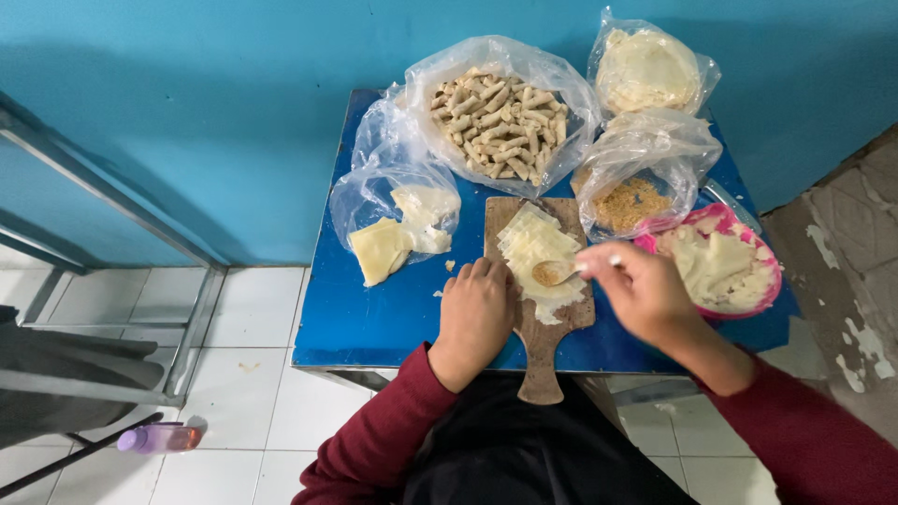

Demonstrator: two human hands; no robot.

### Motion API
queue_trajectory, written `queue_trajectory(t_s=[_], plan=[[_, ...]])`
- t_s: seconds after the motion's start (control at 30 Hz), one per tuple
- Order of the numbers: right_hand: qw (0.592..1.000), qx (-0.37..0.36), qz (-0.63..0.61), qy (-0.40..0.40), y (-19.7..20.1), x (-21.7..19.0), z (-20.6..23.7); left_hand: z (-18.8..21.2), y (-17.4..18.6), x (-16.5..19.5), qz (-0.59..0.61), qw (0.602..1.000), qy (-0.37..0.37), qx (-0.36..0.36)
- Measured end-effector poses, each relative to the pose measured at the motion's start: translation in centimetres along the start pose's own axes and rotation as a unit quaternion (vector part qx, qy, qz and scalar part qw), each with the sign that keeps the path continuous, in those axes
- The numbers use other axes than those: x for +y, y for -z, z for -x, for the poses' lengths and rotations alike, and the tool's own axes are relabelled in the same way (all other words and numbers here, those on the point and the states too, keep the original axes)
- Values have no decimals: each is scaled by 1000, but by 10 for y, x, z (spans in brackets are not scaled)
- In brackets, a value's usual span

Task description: The person lays thin dough sheets on a wooden board, spoons brown powder filling from a plastic bag onto a sheet, folds and rolls the sheet by hand, and places the finished roll into a pink bowl, repeating the cycle with more sheets.

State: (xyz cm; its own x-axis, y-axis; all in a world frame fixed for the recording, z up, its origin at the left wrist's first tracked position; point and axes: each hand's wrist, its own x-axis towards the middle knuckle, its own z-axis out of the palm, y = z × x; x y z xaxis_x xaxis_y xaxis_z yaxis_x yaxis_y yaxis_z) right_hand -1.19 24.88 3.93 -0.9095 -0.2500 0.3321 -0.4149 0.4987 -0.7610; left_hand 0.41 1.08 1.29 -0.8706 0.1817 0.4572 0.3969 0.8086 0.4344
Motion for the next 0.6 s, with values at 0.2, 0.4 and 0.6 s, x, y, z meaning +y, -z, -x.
queue_trajectory(t_s=[0.2,0.4,0.6], plan=[[887,-39,244,391,-2,-27,15,0,-7,-1,16,1000,-10,-2],[897,24,260,357,13,-10,6,-1,-5,-1,87,996,-13,8],[880,130,441,120,45,18,-28,1,7,3,137,991,4,-12]])
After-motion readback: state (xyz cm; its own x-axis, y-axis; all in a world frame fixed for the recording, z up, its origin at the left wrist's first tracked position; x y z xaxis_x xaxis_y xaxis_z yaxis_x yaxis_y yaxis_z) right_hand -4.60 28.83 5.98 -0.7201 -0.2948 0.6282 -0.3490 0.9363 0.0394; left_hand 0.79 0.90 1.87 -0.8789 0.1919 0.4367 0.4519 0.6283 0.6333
